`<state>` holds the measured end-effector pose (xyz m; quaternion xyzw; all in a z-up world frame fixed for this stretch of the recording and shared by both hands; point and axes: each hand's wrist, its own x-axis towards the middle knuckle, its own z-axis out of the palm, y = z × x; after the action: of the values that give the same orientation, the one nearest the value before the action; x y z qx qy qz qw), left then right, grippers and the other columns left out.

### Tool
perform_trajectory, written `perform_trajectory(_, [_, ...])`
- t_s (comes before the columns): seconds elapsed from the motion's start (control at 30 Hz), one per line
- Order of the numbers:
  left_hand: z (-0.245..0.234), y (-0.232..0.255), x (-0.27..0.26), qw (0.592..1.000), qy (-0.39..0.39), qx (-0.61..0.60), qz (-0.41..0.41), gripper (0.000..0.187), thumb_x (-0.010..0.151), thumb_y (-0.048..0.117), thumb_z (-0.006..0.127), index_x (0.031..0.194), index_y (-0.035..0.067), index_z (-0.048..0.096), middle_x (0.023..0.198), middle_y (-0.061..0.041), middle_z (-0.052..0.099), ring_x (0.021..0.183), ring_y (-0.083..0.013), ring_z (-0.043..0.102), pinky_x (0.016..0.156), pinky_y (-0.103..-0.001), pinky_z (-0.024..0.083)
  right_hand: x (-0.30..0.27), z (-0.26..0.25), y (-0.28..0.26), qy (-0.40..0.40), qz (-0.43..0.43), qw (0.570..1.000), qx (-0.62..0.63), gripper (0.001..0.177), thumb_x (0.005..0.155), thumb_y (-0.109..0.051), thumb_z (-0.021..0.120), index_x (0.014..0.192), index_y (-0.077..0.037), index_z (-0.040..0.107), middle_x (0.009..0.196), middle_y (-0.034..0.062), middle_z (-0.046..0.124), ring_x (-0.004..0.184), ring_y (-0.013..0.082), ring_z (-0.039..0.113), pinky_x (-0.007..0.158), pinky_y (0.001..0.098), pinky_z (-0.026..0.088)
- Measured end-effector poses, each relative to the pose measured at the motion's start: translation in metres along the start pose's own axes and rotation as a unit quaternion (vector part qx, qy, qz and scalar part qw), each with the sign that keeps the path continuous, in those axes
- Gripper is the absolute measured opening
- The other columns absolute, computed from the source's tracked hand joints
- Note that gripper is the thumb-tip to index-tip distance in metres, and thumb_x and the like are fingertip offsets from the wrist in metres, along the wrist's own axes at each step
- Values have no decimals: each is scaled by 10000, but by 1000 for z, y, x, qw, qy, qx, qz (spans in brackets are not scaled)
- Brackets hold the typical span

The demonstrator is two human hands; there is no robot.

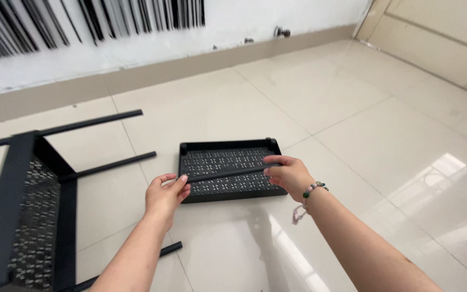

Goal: The person disassembles a black metal shelving unit by hand. They remove the top tray, then detach the vertical side panels and horizontal support bars, placing the parts on the floor.

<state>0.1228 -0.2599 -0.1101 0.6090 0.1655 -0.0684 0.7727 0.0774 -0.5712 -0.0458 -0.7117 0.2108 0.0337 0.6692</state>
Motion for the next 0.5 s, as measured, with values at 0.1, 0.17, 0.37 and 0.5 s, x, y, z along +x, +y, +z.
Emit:
perform_trajectory(0.1, [35,-24,32,998,37,-19,-41,469,952,207,701,1296,-53,519,1075,-159,668,905,-213,700,828,-329,624,35,-3,35,73,60,981,167,413,880,11,638,1285,-6,562,1098,169,696,958,202,659,808,318,602])
perform_trajectory(0.17, [51,-35,48,997,9,-53,-59,556,988,326,657,1344,-91,566,1181,-177,649,965,-220,677,879,-339,609,58,-7,54,91,85,973,197,376,913,-14,623,1275,69,563,1123,175,646,975,228,657,817,318,607])
perform_trajectory(0.37, [55,-39,61,986,-55,-12,-156,706,1026,435,500,1546,21,263,1556,-177,340,1280,-320,593,1099,-407,492,100,-7,84,119,132,955,239,343,946,20,471,1245,186,486,1199,237,615,1069,285,704,868,327,600])
perform_trajectory(0.5, [43,-27,56,990,-107,-7,-92,560,1014,336,492,1514,108,383,1507,-74,467,1211,-277,637,1033,-389,513,90,1,82,117,125,955,242,357,948,11,467,1285,127,475,1267,227,581,1120,300,680,890,348,624])
